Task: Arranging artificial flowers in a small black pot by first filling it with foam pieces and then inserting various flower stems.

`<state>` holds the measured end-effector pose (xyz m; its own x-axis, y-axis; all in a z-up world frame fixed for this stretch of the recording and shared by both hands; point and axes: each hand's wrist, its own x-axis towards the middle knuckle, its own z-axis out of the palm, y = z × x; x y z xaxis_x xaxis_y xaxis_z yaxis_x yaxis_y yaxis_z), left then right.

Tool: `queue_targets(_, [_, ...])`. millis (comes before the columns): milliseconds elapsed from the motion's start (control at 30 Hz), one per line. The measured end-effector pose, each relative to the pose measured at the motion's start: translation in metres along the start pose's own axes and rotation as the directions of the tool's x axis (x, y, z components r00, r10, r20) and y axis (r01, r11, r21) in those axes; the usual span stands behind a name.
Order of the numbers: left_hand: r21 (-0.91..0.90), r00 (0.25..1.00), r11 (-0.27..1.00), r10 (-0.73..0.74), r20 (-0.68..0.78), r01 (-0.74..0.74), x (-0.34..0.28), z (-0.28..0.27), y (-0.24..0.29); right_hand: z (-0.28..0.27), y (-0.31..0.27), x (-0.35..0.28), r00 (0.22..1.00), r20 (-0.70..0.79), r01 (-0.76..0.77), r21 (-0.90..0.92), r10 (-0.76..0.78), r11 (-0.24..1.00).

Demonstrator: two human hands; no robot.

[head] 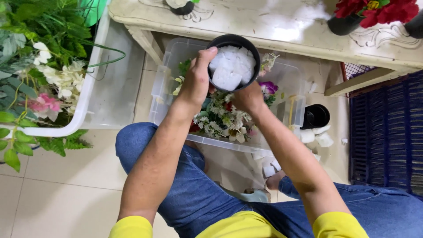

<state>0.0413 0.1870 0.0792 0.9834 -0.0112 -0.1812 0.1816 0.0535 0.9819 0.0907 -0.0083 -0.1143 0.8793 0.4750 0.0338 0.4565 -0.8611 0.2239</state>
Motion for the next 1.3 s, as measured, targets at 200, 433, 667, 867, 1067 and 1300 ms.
queue_targets(200, [-0.118, 0.989, 0.989, 0.107, 0.102, -0.094, -0.003, -0.009, 0.001, 0.008, 0.008, -0.014, 0.914, 0.362, -0.219, 0.053, 0.186, 0.974])
queue_targets(433, [-0.032, 0.999, 0.999, 0.005, 0.044, -0.003, -0.006, -0.011, 0.015, 0.027, -0.004, -0.032, 0.754, 0.578, -0.478, 0.159, 0.311, 0.864])
queue_targets(667, [-0.078, 0.997, 0.997, 0.025, 0.067, -0.020, 0.001, -0.011, 0.010, 0.012, 0.022, -0.013, 0.818, 0.212, -0.549, 0.567, 0.535, 0.614])
queue_targets(867, [-0.076, 0.998, 0.997, 0.011, 0.056, -0.007, 0.002, -0.007, 0.012, 0.021, 0.004, -0.010, 0.856, -0.175, -0.437, 0.256, 0.486, 0.862])
queue_targets(1067, [-0.062, 0.999, 0.998, -0.006, 0.037, 0.008, 0.001, -0.006, 0.014, 0.055, -0.024, -0.028, 0.990, -0.032, -0.118, 0.313, 0.134, 0.943])
queue_targets(1300, [-0.075, 0.999, 0.997, 0.005, 0.043, -0.002, 0.002, -0.007, 0.012, 0.037, -0.016, -0.032, 0.844, 0.510, -0.372, 0.335, 0.165, 0.866])
